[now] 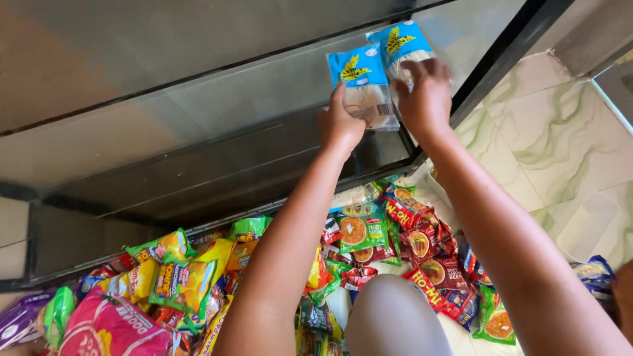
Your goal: Picking up various snack packets from a pile on the floor and placing them onto the shelves of a glass display case.
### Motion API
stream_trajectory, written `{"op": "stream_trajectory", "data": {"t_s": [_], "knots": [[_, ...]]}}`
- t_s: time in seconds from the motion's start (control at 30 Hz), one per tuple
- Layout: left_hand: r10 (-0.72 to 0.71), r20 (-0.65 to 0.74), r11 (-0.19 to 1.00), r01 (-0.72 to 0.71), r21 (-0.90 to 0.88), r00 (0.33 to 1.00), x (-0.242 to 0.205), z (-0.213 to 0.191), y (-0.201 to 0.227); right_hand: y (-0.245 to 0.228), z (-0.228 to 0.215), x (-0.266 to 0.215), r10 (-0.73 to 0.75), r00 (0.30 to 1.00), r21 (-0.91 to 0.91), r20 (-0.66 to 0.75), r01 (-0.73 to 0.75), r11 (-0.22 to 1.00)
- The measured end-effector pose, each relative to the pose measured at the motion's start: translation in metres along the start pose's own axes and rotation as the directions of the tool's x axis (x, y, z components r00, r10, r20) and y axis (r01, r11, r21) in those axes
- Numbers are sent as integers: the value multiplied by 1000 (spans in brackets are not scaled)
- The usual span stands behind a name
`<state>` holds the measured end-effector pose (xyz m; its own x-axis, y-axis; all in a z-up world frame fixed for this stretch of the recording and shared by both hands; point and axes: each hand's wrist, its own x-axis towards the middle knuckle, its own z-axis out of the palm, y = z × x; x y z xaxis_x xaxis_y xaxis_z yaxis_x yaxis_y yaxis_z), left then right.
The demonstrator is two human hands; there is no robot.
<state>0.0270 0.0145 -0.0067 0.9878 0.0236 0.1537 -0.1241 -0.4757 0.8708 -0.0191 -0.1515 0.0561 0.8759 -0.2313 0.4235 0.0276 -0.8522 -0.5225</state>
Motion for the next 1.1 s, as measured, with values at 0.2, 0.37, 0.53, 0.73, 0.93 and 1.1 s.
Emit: {"op": "stream_trajectory", "data": {"t_s": [0.2, 0.37, 0.53, 0.73, 0.93, 1.1], "knots": [[61, 54, 969, -72, 238, 997, 10, 17, -10, 40, 6, 19, -147, 988, -266, 43, 153, 952], [106, 35, 965, -111, 237, 994, 30, 24, -5, 36, 4, 15, -2, 970, -274, 244, 71, 959], [156, 118, 936, -185, 301, 981, 30, 27, 4, 33, 3, 8, -12, 963, -341, 268, 106, 934], [293, 59, 895, -295, 333, 954, 46, 56, -9, 49, 2, 7, -73, 943, -370, 324, 198, 908], [211, 14, 931, -205, 301, 977, 3, 8, 31, 11, -20, -59, -432, 902, -227, -23, 416, 881], [464, -153, 877, -428, 219, 873, -74, -32, 21, -5, -1, -147, -428, 904, -17, 11, 428, 904]]}}
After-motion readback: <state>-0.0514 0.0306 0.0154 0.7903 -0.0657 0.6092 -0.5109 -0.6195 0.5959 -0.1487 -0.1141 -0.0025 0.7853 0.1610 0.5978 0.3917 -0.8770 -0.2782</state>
